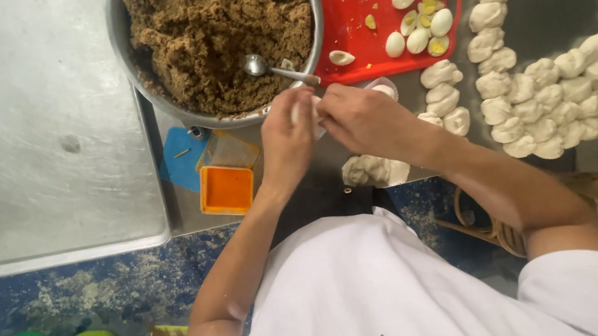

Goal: Fill dough with meat filling and eggs to make individual buns and place them on a tray.

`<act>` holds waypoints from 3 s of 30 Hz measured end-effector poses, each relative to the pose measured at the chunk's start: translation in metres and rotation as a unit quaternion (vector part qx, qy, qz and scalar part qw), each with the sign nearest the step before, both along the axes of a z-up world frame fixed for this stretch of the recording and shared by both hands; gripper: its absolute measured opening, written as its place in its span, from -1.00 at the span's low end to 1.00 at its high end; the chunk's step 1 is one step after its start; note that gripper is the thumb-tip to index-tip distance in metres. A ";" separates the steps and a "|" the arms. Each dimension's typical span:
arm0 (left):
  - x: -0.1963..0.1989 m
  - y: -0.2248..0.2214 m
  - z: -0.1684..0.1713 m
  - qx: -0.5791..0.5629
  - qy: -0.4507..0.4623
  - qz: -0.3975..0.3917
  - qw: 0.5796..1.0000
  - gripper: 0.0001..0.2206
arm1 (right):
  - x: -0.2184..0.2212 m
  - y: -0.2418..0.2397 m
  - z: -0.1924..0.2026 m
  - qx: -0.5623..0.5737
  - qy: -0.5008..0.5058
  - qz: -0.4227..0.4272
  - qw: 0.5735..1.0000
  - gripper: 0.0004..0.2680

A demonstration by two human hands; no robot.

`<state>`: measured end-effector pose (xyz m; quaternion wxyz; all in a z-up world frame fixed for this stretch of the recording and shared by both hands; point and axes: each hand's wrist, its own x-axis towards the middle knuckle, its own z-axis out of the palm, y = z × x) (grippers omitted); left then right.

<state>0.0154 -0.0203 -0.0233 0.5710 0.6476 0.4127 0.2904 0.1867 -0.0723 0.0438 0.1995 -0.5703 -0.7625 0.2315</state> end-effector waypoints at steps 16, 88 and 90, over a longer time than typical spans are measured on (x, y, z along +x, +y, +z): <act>-0.055 -0.047 -0.078 -0.266 0.020 -0.086 0.960 -0.46 | -0.060 -0.053 -0.065 -0.165 0.154 -0.187 0.956 -0.55; 0.015 -0.009 0.001 -0.512 -0.470 -0.037 0.718 -0.22 | -0.046 -0.058 -0.076 0.100 0.189 -0.274 0.938 -0.63; 0.013 -0.012 -0.002 -0.497 -0.442 -0.003 0.746 -0.21 | -0.074 -0.035 -0.069 0.164 0.256 -0.255 0.918 -0.43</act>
